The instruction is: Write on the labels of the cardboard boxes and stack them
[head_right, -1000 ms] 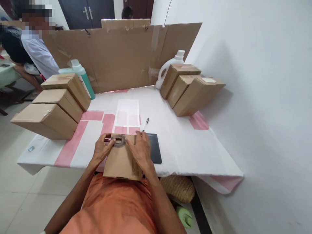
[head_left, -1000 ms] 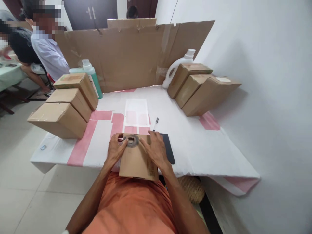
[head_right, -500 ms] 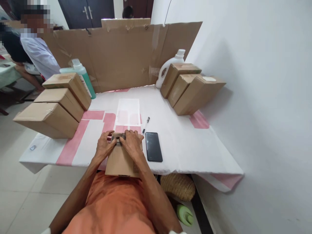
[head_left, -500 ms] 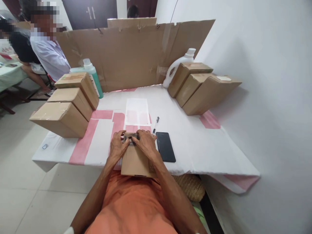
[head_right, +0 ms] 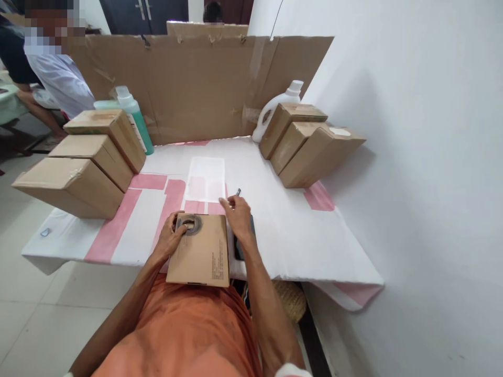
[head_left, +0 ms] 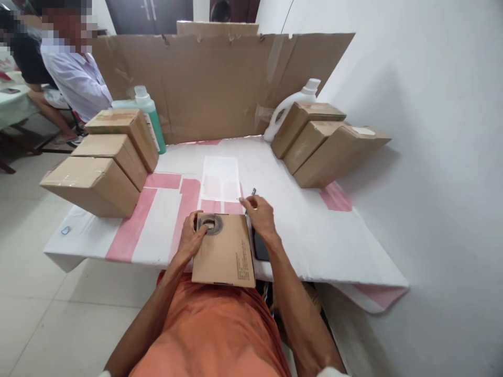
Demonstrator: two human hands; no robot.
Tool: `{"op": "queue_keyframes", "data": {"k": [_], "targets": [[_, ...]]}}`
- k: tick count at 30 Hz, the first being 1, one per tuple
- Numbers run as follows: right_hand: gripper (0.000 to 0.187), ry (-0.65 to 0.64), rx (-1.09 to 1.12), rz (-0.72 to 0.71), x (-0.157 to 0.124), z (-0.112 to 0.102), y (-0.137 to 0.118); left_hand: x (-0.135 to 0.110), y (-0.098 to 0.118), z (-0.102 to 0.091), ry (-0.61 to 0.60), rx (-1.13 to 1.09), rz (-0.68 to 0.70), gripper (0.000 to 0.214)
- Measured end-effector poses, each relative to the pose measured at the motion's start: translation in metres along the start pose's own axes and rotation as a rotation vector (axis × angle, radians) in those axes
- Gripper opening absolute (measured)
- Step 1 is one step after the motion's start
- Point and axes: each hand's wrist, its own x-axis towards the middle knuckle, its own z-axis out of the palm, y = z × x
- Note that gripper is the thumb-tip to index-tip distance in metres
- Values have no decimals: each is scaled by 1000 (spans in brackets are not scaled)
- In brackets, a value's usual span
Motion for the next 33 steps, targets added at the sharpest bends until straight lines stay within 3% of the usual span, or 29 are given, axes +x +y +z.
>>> {"op": "queue_keyframes", "data": {"k": [3, 7, 12, 16, 20, 23, 26, 33], "targets": [[28, 1, -110, 159, 26, -10, 19, 1, -4, 1, 5, -26, -9, 43], [21, -55, -158, 238, 53, -5, 26, 0, -7, 0, 10, -57, -24, 47], [16, -117, -46, 319, 74, 4, 28, -12, -6, -9, -78, -96, -6, 82], [19, -52, 176, 296, 77, -11, 28, -21, -3, -16, -169, -81, 37, 105], [26, 0, 472, 210, 58, -36, 19, -23, -1, -16, -218, -32, 17, 110], [30, -62, 873, 119, 28, -42, 4, -22, 0, -15, -209, -7, 11, 106], [32, -191, 1252, 65, -6, -31, -15, -22, 1, -14, -201, -24, 11, 99], [23, -270, 1310, 25, -55, 16, -37, -21, 3, -13, -207, -23, -30, 101]]}}
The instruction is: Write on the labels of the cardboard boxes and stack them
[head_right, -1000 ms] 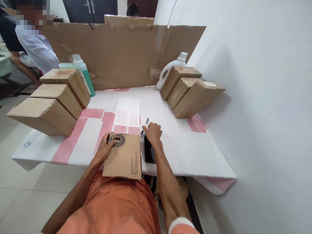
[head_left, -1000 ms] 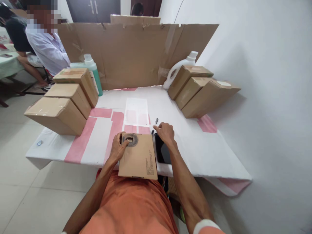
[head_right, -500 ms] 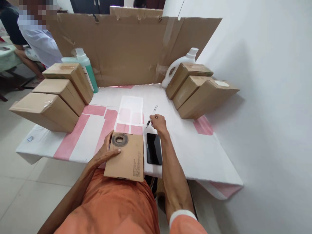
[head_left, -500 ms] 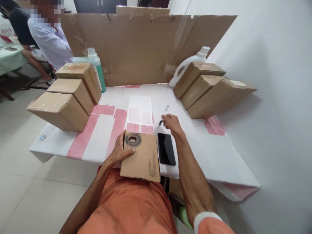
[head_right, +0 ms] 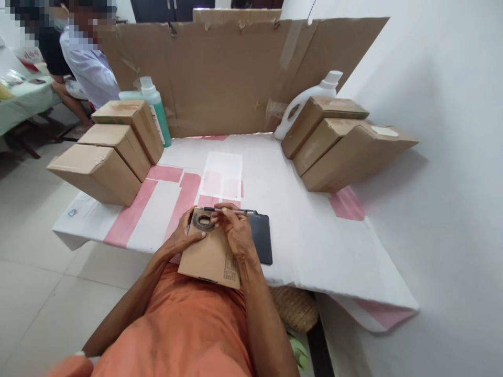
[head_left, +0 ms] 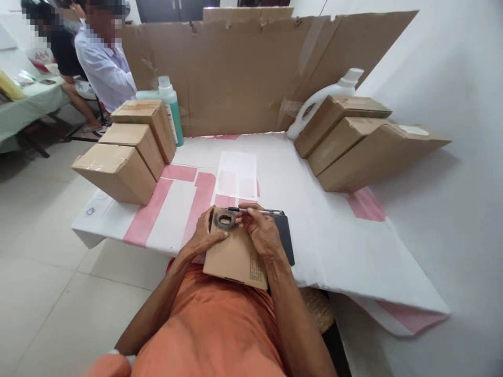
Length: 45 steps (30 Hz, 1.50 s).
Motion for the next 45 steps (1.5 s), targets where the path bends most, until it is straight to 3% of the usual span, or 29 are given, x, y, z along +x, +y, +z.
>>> {"op": "queue_keyframes", "data": {"k": [6, 12, 22, 30, 37, 42, 45], "targets": [[22, 51, -109, -100, -4, -2, 19, -1, 2, 0, 5, -17, -2, 101], [28, 38, -334, -125, -6, 4, 15, 1, 0, 1, 23, -31, -11, 103], [35, 21, -403, -78, -9, 6, 7, -1, 2, 1, 18, -21, -20, 102], [35, 227, -581, -105, -15, -13, 2, 0, -3, 1, 16, -16, 2, 102], [30, 364, -577, -169, 1, -10, 1, 0, -3, 1, 21, -24, 8, 101], [34, 128, -388, -162, 26, 0, -4, 1, -3, 1, 13, -2, -5, 102], [35, 177, -357, -206, 53, -12, -19, 2, -6, 1, 11, -11, 17, 98]]}}
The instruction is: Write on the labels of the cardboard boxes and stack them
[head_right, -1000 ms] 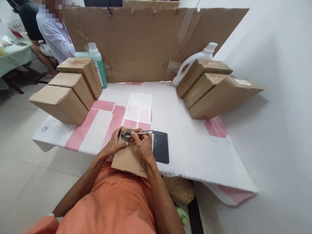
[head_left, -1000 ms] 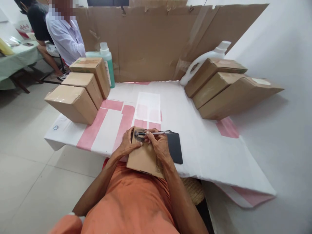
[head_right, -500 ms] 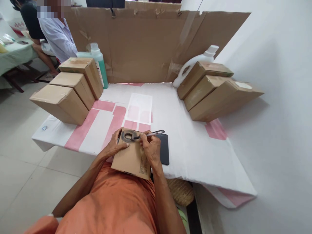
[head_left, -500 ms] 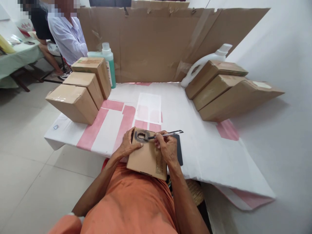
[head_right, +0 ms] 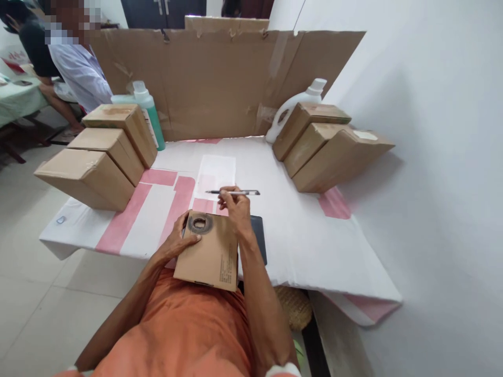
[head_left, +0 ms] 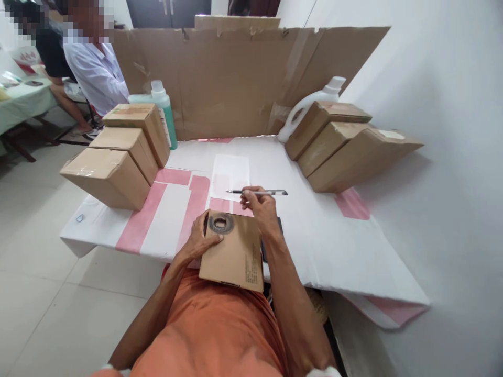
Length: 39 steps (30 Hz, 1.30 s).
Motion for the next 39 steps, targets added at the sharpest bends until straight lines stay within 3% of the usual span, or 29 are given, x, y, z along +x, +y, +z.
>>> {"op": "queue_keyframes", "data": {"k": [4, 8, 13, 16, 20, 24, 28, 31, 34, 39], "targets": [[31, 107, -467, 97, 47, -32, -8, 0, -2, -1, -3, -22, 17, 97], [28, -64, -767, 252, 73, -50, -7, 0, -4, -1, -9, -33, -1, 99], [19, -348, -1007, 418, 74, -39, 9, 0, -5, -2, -15, -81, -17, 99], [13, -379, -1091, 430, 70, -31, 20, -1, -3, -3, -20, -119, -12, 97], [21, -347, -1158, 423, 65, -29, 27, -2, 2, -5, -41, -142, -5, 96], [27, -270, -1190, 364, 50, -38, 19, -3, 5, -5, -42, -137, -8, 97], [37, -134, -1224, 302, 5, -60, 9, -3, 4, -5, -38, -169, -13, 96], [56, -14, -1327, 361, -39, -74, 11, -1, 2, -6, -36, -203, -26, 97], [71, -27, -1364, 441, -71, -79, 16, 4, 0, -9, -20, -243, -40, 97], [78, 47, -1209, 508, -74, -80, 27, 28, 4, -16, 31, -243, 7, 92]]}}
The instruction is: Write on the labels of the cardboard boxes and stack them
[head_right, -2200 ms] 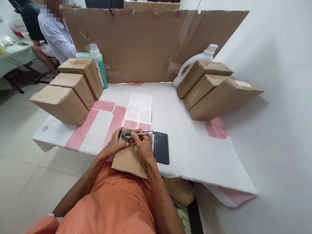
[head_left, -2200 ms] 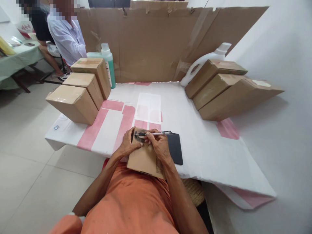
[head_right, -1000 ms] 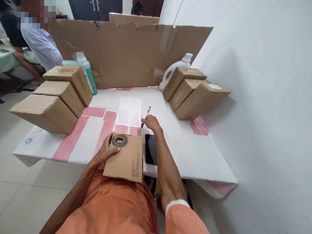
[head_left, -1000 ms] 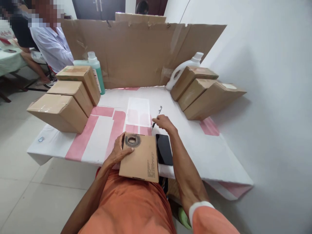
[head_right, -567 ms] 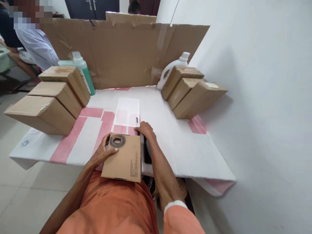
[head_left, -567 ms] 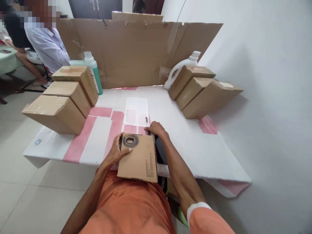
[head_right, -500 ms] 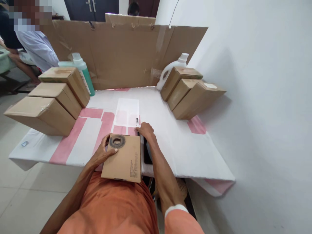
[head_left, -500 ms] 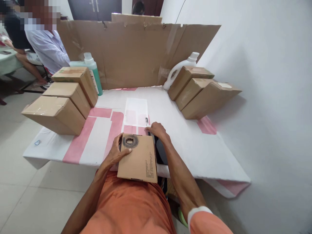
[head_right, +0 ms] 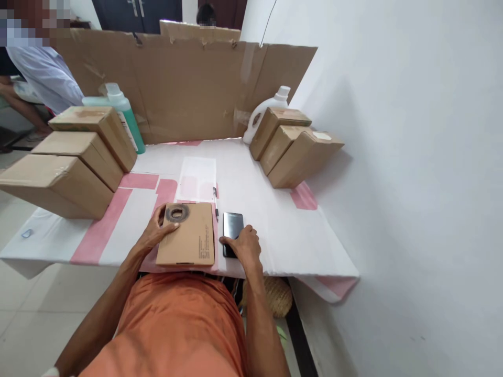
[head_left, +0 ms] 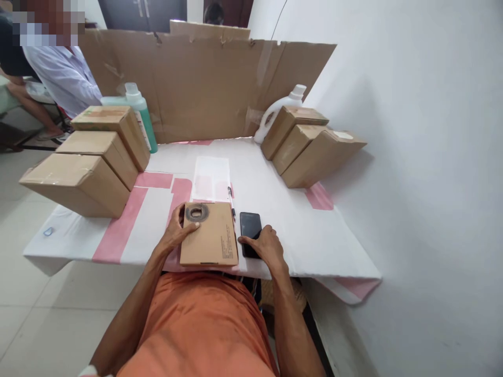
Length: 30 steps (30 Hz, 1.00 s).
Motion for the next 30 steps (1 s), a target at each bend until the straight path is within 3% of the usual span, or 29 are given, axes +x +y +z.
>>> {"op": "queue_keyframes", "data": {"k": [2, 6, 9, 13, 15, 20, 25, 30], "targets": [[75, -6, 189, 24, 7, 3, 5, 12, 4, -1, 9, 8, 12, 90], [41, -99, 592, -71, 9, 13, 19, 33, 9, 1, 1, -1, 39, 91], [39, -135, 813, -107, 0, 15, 26, 44, 10, 5, -10, -30, 46, 96], [46, -271, 1341, -1, -13, -8, 24, 48, 5, 5, -27, -54, 20, 98], [40, -346, 1480, -27, -17, -25, 17, 45, 1, 4, 9, -80, 14, 95], [37, -550, 1525, -133, -21, -46, -35, 27, -10, 9, 52, -121, 56, 88], [53, -778, 1516, -260, -20, -24, -101, 16, -16, 14, 41, -176, 83, 93], [76, -884, 1520, -285, -18, 1, -124, 16, -22, 13, 81, -154, 116, 100]]}}
